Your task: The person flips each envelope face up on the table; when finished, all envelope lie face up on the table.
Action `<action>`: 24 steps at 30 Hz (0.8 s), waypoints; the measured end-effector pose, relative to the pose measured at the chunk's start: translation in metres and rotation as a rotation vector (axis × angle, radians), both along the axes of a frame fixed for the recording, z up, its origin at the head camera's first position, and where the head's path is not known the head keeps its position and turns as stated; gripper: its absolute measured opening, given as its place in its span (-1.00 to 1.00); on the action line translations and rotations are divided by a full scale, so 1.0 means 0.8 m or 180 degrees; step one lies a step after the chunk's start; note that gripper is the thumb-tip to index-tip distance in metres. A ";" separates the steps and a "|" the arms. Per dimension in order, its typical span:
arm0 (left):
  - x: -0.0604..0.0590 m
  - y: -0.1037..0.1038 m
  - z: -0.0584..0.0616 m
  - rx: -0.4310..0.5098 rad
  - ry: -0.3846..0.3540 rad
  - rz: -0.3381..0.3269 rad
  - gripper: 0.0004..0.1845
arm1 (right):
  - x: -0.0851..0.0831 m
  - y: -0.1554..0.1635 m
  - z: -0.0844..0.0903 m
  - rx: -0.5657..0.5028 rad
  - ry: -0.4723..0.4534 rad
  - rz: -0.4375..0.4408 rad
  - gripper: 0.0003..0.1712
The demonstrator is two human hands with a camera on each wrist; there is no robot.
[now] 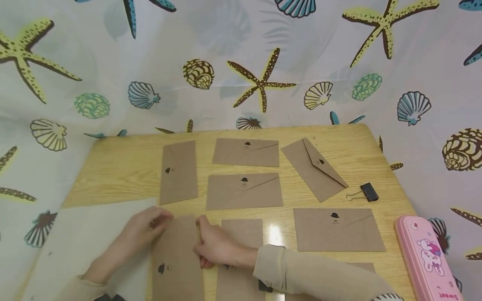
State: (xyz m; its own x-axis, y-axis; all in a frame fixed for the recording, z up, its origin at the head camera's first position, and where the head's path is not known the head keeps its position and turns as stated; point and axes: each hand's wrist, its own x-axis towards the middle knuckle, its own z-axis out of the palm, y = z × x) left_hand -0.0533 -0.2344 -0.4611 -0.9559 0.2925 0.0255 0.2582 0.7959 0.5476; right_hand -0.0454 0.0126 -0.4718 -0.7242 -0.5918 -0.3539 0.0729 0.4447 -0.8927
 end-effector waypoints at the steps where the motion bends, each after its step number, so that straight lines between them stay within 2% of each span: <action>1: 0.000 0.001 -0.002 -0.0040 -0.0015 0.0005 -0.78 | 0.000 0.000 -0.001 0.0049 0.0100 0.0044 -0.25; 3: 0.001 0.002 -0.004 -0.0120 -0.0059 0.0023 -0.79 | 0.000 -0.002 -0.001 0.0176 0.0300 0.0126 -0.12; 5: 0.001 0.004 -0.005 -0.0178 -0.0111 0.0042 -0.79 | 0.001 -0.003 0.000 0.0294 0.0472 0.0216 -0.07; 8: 0.002 0.007 -0.007 -0.0270 -0.0108 0.0038 -0.78 | 0.002 -0.004 0.001 0.0503 0.0690 0.0341 -0.08; 10: 0.003 0.010 -0.011 -0.0349 -0.0017 0.0011 -0.77 | 0.002 -0.005 0.001 0.0648 0.0859 0.0433 -0.11; 15: 0.005 0.017 -0.022 -0.0497 0.0267 -0.0023 -0.75 | 0.000 -0.004 -0.003 0.0924 0.1462 0.0725 -0.50; 18: 0.006 0.020 -0.027 -0.0513 0.0340 -0.0008 -0.73 | 0.000 -0.004 -0.004 0.1066 0.1713 0.0811 -0.69; 22: 0.007 0.022 -0.027 -0.0578 0.0401 -0.0002 -0.76 | -0.001 -0.003 0.001 0.1112 0.1696 0.0819 -0.68; 24: 0.006 0.023 -0.019 -0.0623 0.0415 -0.0004 -0.79 | -0.006 0.002 0.009 0.1075 0.1646 0.0814 -0.60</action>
State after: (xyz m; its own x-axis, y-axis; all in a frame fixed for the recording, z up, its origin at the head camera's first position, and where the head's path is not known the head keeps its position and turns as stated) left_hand -0.0487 -0.2159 -0.4767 -0.9479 0.3051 0.0916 0.3177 0.8833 0.3448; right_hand -0.0499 0.0143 -0.4644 -0.7019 -0.6851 -0.1948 -0.4721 0.6523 -0.5929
